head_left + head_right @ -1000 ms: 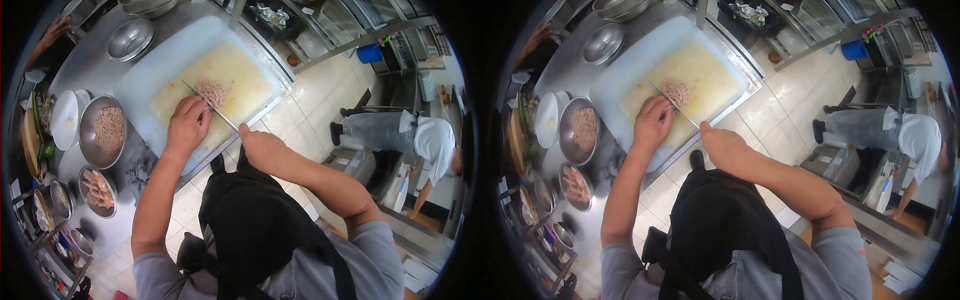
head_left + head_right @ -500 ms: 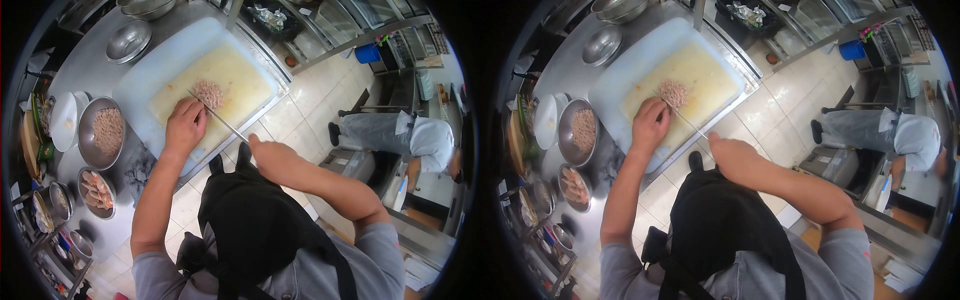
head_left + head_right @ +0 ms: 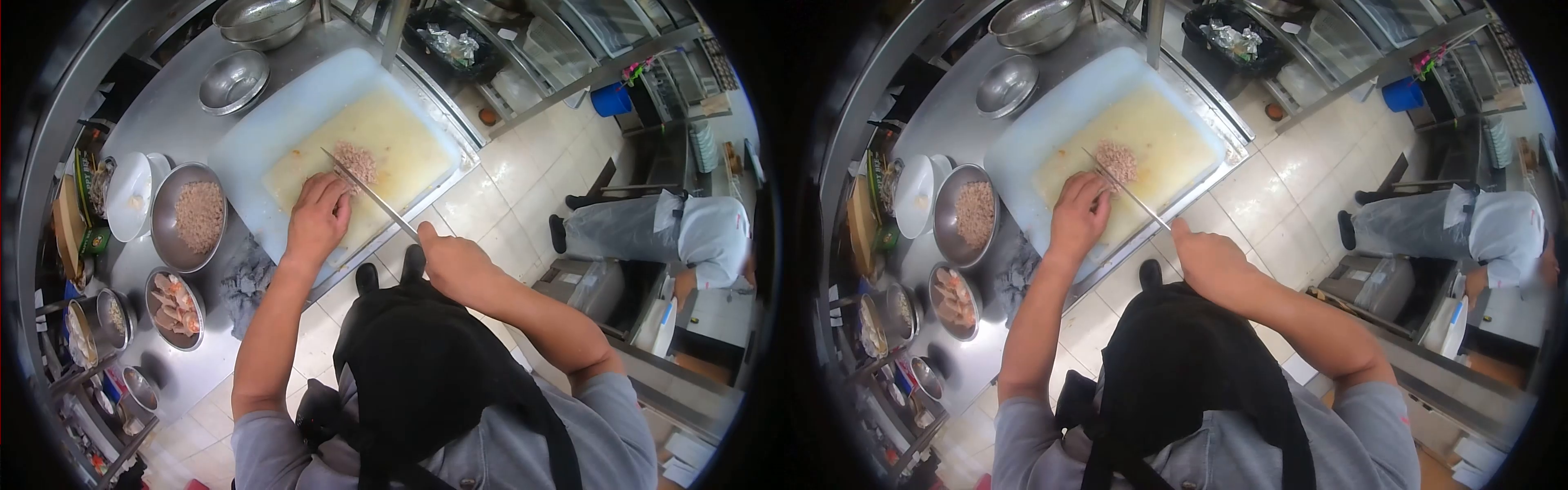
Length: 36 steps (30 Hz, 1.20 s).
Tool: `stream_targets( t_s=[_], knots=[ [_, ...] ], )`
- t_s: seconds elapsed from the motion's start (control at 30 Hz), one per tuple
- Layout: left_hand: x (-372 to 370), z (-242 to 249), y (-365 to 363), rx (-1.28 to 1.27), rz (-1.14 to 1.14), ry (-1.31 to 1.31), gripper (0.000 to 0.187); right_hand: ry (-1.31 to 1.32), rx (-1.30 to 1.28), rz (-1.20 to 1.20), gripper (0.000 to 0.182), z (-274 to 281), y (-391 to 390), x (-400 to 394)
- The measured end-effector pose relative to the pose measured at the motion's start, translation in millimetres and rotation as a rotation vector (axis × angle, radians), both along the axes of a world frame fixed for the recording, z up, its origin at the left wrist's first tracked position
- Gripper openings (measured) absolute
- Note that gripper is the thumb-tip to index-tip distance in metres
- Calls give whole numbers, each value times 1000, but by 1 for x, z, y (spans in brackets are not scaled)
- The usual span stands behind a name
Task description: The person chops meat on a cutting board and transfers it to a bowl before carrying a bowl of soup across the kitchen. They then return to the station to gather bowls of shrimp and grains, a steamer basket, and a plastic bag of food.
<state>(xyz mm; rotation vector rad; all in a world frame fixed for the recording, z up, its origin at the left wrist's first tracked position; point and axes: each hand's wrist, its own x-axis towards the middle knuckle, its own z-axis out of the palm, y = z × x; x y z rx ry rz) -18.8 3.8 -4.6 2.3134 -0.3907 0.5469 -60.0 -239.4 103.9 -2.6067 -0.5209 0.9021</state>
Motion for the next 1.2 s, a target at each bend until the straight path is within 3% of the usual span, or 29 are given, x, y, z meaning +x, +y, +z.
stream_targets(
  t_s=[0.07, 0.37, 0.47, 0.57, 0.97, 1.2],
  knots=[
    [0, 1, 0, 5, 7, -26, 17, -86, 44, 19, 25, -1, 0, -4],
    [3, 0, 2, 17, 18, -44, 18, 6, -37, 47, 25, 22, 1, -6],
    [5, -2, 3, 7, -6, -5, 18, -95, 109, 31, 25, -24, 20, 9],
    [3, -1, 3, -28, -2, -21, 18, -43, 24, 7, 25, -27, 32, 22],
    [2, 0, 4, -7, 17, -34, 17, 31, -55, 32, 27, 26, 9, 1],
    [0, 1, 5, -22, 13, -25, 16, -47, 36, 50, 32, -32, 32, 22]
  ],
)
